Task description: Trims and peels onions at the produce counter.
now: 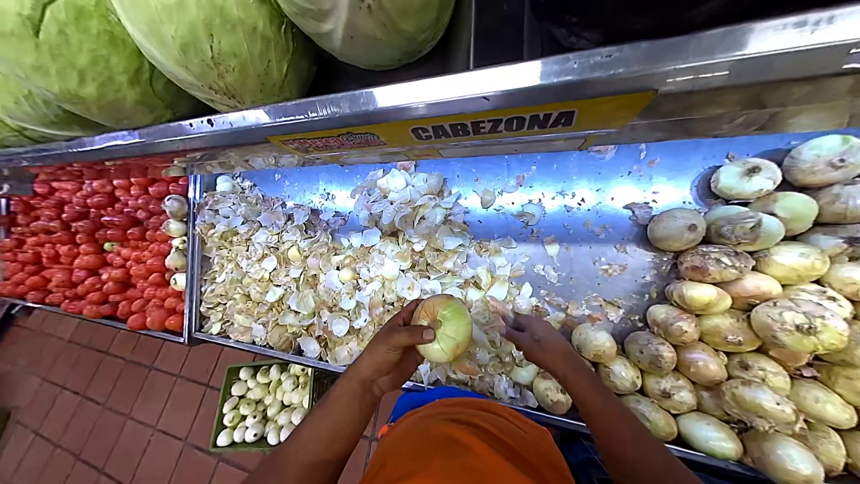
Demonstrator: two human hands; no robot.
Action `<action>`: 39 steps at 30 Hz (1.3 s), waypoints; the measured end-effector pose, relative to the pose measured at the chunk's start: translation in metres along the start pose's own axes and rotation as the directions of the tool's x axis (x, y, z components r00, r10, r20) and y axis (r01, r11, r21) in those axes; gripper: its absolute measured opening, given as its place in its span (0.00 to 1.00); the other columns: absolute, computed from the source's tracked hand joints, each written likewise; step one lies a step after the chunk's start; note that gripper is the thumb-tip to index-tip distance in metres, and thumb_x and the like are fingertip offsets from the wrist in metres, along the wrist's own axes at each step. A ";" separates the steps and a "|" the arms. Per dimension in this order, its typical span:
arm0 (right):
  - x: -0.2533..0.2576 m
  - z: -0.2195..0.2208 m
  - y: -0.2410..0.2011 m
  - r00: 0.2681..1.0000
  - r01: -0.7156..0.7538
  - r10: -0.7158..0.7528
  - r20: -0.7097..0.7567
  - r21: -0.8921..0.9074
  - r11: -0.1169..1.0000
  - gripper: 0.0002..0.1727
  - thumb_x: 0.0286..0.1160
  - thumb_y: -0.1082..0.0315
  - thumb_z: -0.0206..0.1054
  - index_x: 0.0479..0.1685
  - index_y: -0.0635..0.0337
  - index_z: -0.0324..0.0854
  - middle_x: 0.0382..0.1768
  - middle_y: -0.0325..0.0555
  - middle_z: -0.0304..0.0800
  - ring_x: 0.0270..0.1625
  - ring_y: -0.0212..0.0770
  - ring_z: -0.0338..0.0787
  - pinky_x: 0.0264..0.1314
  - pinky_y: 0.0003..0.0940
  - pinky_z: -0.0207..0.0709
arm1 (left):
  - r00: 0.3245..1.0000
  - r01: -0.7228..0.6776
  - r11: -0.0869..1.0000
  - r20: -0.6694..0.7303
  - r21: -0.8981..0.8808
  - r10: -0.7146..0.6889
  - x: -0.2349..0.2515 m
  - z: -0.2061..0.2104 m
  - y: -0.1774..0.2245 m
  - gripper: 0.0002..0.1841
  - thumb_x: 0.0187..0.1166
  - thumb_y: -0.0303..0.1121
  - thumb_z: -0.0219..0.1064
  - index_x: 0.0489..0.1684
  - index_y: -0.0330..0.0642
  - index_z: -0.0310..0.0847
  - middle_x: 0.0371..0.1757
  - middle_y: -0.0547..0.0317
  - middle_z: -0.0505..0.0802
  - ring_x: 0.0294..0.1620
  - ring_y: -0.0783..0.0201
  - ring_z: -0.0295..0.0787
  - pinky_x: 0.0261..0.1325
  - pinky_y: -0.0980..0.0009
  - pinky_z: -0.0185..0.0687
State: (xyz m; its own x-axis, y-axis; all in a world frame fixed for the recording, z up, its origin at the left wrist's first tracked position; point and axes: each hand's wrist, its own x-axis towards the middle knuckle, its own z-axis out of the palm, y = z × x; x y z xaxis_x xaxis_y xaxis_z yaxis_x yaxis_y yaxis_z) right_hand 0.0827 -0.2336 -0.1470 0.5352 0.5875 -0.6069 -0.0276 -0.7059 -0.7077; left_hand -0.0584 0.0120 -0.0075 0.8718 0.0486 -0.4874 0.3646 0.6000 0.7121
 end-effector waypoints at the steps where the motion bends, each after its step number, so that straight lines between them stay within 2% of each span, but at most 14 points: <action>1: -0.006 -0.003 -0.006 0.997 0.008 -0.004 0.075 -0.057 0.998 0.23 0.89 0.47 0.57 0.59 0.59 0.83 0.45 0.54 0.90 0.46 0.53 0.91 0.54 0.59 0.83 | 0.999 -0.016 1.000 -0.044 -0.024 0.015 0.000 0.002 0.001 0.34 0.60 0.31 0.80 0.72 0.43 0.75 0.62 0.41 0.88 0.61 0.51 0.89 0.67 0.52 0.84; 3: -0.021 -0.005 -0.019 0.985 0.038 -0.016 0.171 -0.123 0.992 0.21 0.93 0.56 0.51 0.67 0.60 0.80 0.53 0.54 0.91 0.51 0.53 0.92 0.61 0.58 0.82 | 0.990 -0.023 1.000 -0.136 -0.012 0.021 -0.003 0.006 0.003 0.33 0.65 0.35 0.75 0.75 0.43 0.73 0.64 0.41 0.88 0.63 0.51 0.88 0.68 0.53 0.83; 5: -0.027 -0.010 -0.030 0.987 0.063 -0.049 0.150 -0.087 0.994 0.22 0.95 0.53 0.47 0.55 0.59 0.84 0.43 0.49 0.92 0.40 0.47 0.91 0.51 0.52 0.83 | 0.983 -0.015 0.999 -0.182 0.034 0.021 -0.001 0.007 0.006 0.32 0.71 0.38 0.71 0.78 0.42 0.72 0.67 0.40 0.87 0.65 0.50 0.87 0.69 0.53 0.83; 7: -0.029 -0.012 -0.040 0.997 0.046 -0.046 0.065 0.001 0.999 0.32 0.93 0.41 0.46 0.40 0.56 0.88 0.26 0.43 0.89 0.25 0.42 0.84 0.33 0.45 0.80 | 0.977 0.002 0.997 -0.212 0.081 0.015 0.002 0.005 0.007 0.30 0.75 0.40 0.69 0.78 0.43 0.71 0.66 0.40 0.87 0.63 0.50 0.88 0.66 0.53 0.84; 9: -0.023 -0.012 -0.046 0.999 0.005 -0.006 -0.031 -0.044 0.999 0.39 0.87 0.31 0.46 0.25 0.54 0.86 0.18 0.43 0.83 0.21 0.43 0.82 0.27 0.46 0.76 | 0.974 0.015 0.994 -0.228 0.111 0.011 0.002 0.006 0.007 0.28 0.78 0.41 0.66 0.77 0.44 0.71 0.65 0.40 0.88 0.61 0.49 0.88 0.62 0.54 0.86; 12: -0.008 -0.010 -0.045 0.998 -0.056 0.048 -0.031 -0.330 0.942 0.45 0.73 0.20 0.51 0.28 0.58 0.86 0.29 0.52 0.88 0.39 0.55 0.90 0.42 0.62 0.80 | 0.970 0.024 0.993 -0.245 0.120 0.006 0.003 0.008 0.007 0.26 0.81 0.42 0.64 0.77 0.44 0.71 0.63 0.39 0.88 0.56 0.48 0.90 0.55 0.55 0.88; 15: -0.015 -0.011 -0.054 0.964 -0.027 0.168 0.206 -0.552 0.833 0.38 0.79 0.32 0.60 0.53 0.65 0.86 0.52 0.62 0.90 0.60 0.63 0.89 0.63 0.69 0.78 | 0.965 0.047 0.986 -0.263 0.160 -0.003 0.003 0.010 0.007 0.25 0.83 0.44 0.63 0.75 0.43 0.73 0.61 0.39 0.89 0.54 0.49 0.91 0.52 0.56 0.89; 18: -0.049 -0.029 -0.077 0.961 0.229 -0.127 0.244 -0.449 0.864 0.27 0.88 0.41 0.56 0.52 0.58 0.84 0.41 0.52 0.89 0.49 0.53 0.90 0.57 0.59 0.82 | 0.954 0.060 0.972 -0.301 0.226 0.011 0.006 0.014 0.006 0.24 0.83 0.44 0.64 0.74 0.42 0.74 0.59 0.40 0.90 0.53 0.49 0.91 0.52 0.56 0.89; 21: -0.067 -0.027 -0.098 0.878 0.430 -0.479 -0.010 -0.424 0.797 0.34 0.67 0.23 0.65 0.37 0.48 0.87 0.24 0.34 0.86 0.30 0.37 0.87 0.36 0.47 0.83 | 0.956 0.042 0.955 -0.291 0.293 0.048 0.008 0.015 0.001 0.25 0.80 0.44 0.66 0.73 0.43 0.75 0.57 0.42 0.91 0.52 0.51 0.91 0.52 0.56 0.89; 23: -0.059 -0.018 -0.101 0.736 0.481 -0.663 -0.138 -0.581 0.656 0.40 0.61 0.16 0.59 0.24 0.48 0.83 0.16 0.34 0.79 0.22 0.37 0.84 0.24 0.44 0.78 | 0.962 0.028 0.932 -0.264 0.362 0.073 0.010 0.016 -0.002 0.25 0.80 0.45 0.68 0.73 0.44 0.76 0.57 0.44 0.91 0.51 0.53 0.91 0.51 0.57 0.89; 27: -0.049 -0.008 -0.098 0.608 0.522 -0.792 -0.060 -0.721 0.455 0.42 0.75 0.20 0.48 0.16 0.51 0.77 0.12 0.39 0.74 0.18 0.43 0.83 0.18 0.44 0.75 | 0.954 0.044 0.910 -0.287 0.412 0.084 0.016 0.017 -0.003 0.25 0.83 0.47 0.67 0.72 0.42 0.76 0.54 0.44 0.92 0.50 0.52 0.92 0.52 0.56 0.89; 32: -0.056 0.007 -0.094 0.796 0.569 -0.532 0.287 -0.654 0.498 0.44 0.83 0.26 0.43 0.30 0.61 0.82 0.23 0.56 0.86 0.33 0.61 0.92 0.36 0.63 0.81 | 0.930 0.078 0.974 -0.369 0.211 0.006 0.017 0.015 0.002 0.23 0.89 0.48 0.58 0.69 0.38 0.76 0.57 0.39 0.90 0.55 0.47 0.91 0.56 0.52 0.88; 36: -0.046 0.001 -0.091 0.879 0.476 -0.335 0.338 -0.655 0.587 0.39 0.86 0.31 0.48 0.43 0.62 0.84 0.36 0.60 0.90 0.46 0.64 0.92 0.48 0.66 0.81 | 0.917 0.157 0.988 -0.370 -0.001 -0.147 0.014 0.013 0.005 0.28 0.90 0.56 0.48 0.74 0.45 0.76 0.58 0.37 0.89 0.49 0.45 0.91 0.48 0.51 0.88; 39: -0.048 -0.013 -0.086 0.937 0.323 -0.170 0.306 -0.571 0.755 0.26 0.85 0.52 0.63 0.73 0.59 0.75 0.58 0.60 0.89 0.63 0.65 0.89 0.63 0.68 0.79 | 0.922 0.148 0.986 -0.350 -0.075 -0.165 0.014 0.015 0.010 0.30 0.89 0.59 0.45 0.77 0.49 0.73 0.60 0.35 0.88 0.49 0.42 0.91 0.49 0.47 0.88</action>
State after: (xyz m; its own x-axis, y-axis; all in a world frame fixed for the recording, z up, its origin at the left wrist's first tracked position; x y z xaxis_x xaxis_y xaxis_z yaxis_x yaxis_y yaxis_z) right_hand 0.0700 -0.2062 -0.0525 0.2481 0.7915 -0.5586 0.6343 -0.5686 -0.5239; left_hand -0.0376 0.0068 0.0000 0.6294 0.2254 -0.7437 0.4638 0.6590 0.5922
